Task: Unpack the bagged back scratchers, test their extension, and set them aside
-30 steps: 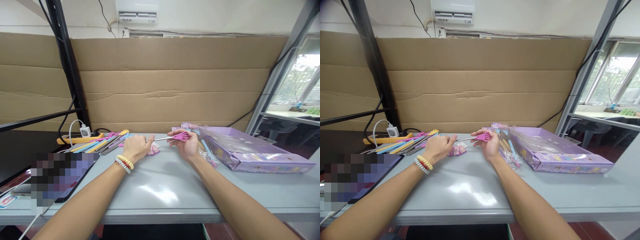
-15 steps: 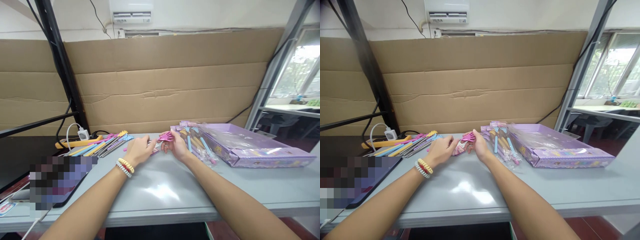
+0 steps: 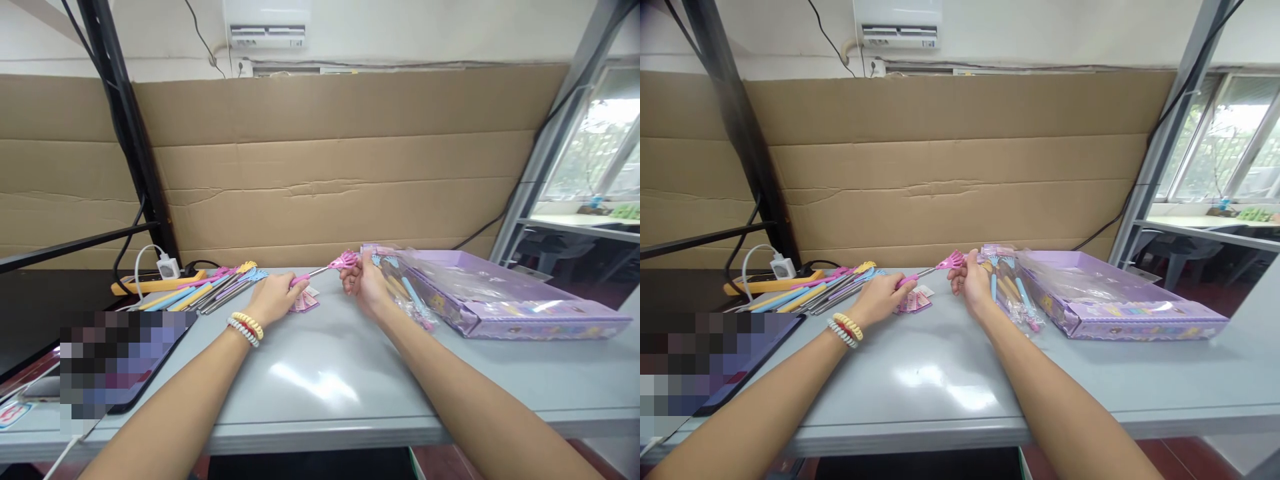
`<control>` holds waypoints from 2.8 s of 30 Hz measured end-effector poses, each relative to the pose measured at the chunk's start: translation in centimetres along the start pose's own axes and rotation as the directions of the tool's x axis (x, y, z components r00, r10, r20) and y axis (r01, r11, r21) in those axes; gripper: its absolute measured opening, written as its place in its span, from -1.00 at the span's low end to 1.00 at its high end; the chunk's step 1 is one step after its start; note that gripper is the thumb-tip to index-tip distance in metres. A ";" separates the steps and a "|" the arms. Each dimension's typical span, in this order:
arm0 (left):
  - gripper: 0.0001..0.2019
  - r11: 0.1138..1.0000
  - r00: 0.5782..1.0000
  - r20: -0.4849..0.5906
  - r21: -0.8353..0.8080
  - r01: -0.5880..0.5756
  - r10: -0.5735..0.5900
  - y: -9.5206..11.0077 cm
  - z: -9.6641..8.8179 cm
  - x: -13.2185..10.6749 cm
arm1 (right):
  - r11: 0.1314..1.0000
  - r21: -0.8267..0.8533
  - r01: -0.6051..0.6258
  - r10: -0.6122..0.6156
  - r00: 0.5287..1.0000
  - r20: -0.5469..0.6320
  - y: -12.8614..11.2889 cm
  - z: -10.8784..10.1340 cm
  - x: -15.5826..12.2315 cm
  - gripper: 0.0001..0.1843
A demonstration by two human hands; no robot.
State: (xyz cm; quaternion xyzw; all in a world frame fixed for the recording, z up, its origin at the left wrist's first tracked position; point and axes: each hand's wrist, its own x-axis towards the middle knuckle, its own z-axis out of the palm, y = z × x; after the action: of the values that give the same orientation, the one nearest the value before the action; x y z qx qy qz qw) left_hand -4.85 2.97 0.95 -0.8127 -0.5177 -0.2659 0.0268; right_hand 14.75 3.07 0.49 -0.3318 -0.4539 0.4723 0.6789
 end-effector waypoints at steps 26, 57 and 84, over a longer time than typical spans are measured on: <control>-0.60 0.945 0.981 0.091 -0.296 -0.136 0.170 2.3 0.6 0.0 | 0.996 0.007 0.084 -0.084 0.996 0.038 -0.5 0.9 -0.7 -0.62; -0.72 0.994 0.987 0.110 -0.005 -0.114 0.114 4.9 1.5 2.8 | 0.965 0.257 0.057 0.049 0.920 -0.389 -4.7 1.7 2.4 -0.73; -0.86 0.774 0.980 0.113 -0.631 -0.058 0.165 5.5 4.4 1.9 | 0.884 0.458 -0.094 0.156 0.983 -0.099 -1.5 2.9 1.8 -0.47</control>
State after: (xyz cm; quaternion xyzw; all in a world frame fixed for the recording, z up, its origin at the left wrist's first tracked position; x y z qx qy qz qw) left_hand 2.21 3.40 -0.65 -0.8238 -0.3516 -0.3531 -0.2701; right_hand 12.85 4.36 3.46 -0.2244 -0.2632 0.5842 0.7342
